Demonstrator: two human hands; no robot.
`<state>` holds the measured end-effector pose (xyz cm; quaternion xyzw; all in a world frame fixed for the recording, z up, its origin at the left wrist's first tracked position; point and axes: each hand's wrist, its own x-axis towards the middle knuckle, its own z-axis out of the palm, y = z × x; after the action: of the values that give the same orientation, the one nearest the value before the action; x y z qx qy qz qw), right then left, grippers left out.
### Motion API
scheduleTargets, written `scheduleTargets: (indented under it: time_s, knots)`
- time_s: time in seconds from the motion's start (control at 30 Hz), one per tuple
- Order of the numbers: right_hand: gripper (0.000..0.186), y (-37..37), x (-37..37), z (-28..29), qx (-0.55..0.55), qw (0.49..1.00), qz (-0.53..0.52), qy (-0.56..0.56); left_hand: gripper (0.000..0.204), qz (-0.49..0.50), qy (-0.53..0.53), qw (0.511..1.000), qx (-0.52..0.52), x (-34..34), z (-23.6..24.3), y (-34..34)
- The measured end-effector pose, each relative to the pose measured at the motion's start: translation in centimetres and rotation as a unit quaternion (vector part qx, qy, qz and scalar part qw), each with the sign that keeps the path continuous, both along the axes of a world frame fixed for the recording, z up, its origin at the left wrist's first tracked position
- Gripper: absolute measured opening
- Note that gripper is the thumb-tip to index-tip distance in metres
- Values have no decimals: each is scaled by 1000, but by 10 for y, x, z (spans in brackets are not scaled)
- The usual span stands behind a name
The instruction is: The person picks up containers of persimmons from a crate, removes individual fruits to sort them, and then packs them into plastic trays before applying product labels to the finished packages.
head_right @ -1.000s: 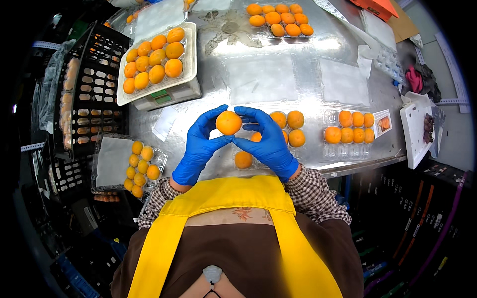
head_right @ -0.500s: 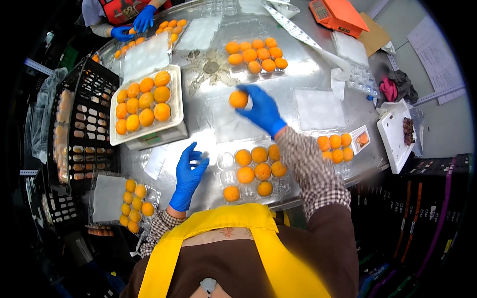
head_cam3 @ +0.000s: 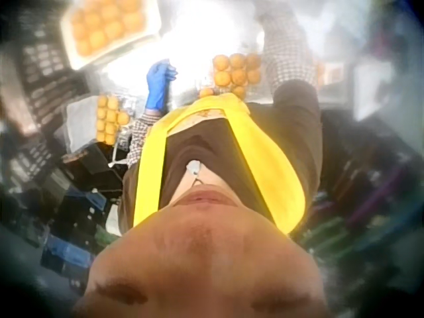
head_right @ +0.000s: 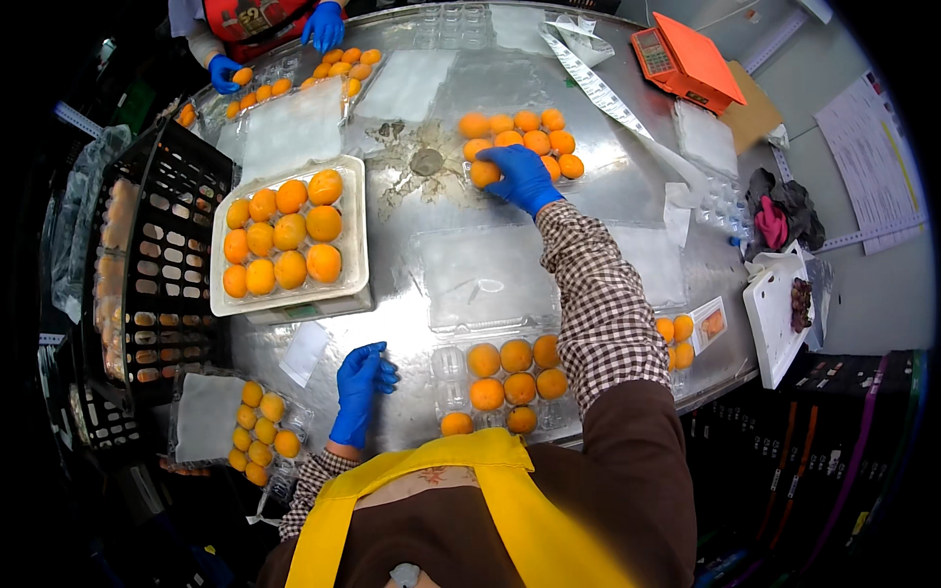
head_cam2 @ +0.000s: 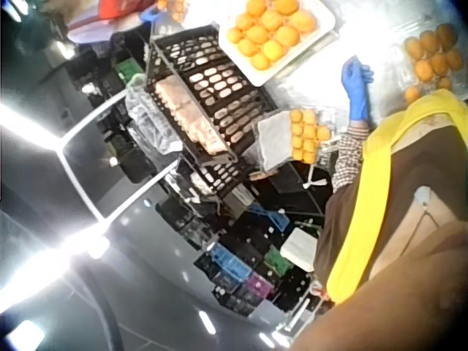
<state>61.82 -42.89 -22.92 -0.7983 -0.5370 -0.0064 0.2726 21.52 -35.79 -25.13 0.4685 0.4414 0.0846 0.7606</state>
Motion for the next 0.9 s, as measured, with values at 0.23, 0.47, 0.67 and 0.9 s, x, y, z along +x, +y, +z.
scheduleTargets:
  time_s: [0.23,0.47,0.67,0.9]
  knots:
    - [41,-3,2,-7,-19,999,33,12,22,-1,29,1000,8,3,5,-1]
    - [40,-10,-7,2,20,999,12,-36,22,-3,19,1000,12,2,4,-1]
    - [40,-93,-35,31,121,987,-107,-25,22,-9,6,1000,21,-1,3,-2]
    - [33,-221,-130,37,82,957,-228,162,23,-22,15,999,44,2,-3,3]
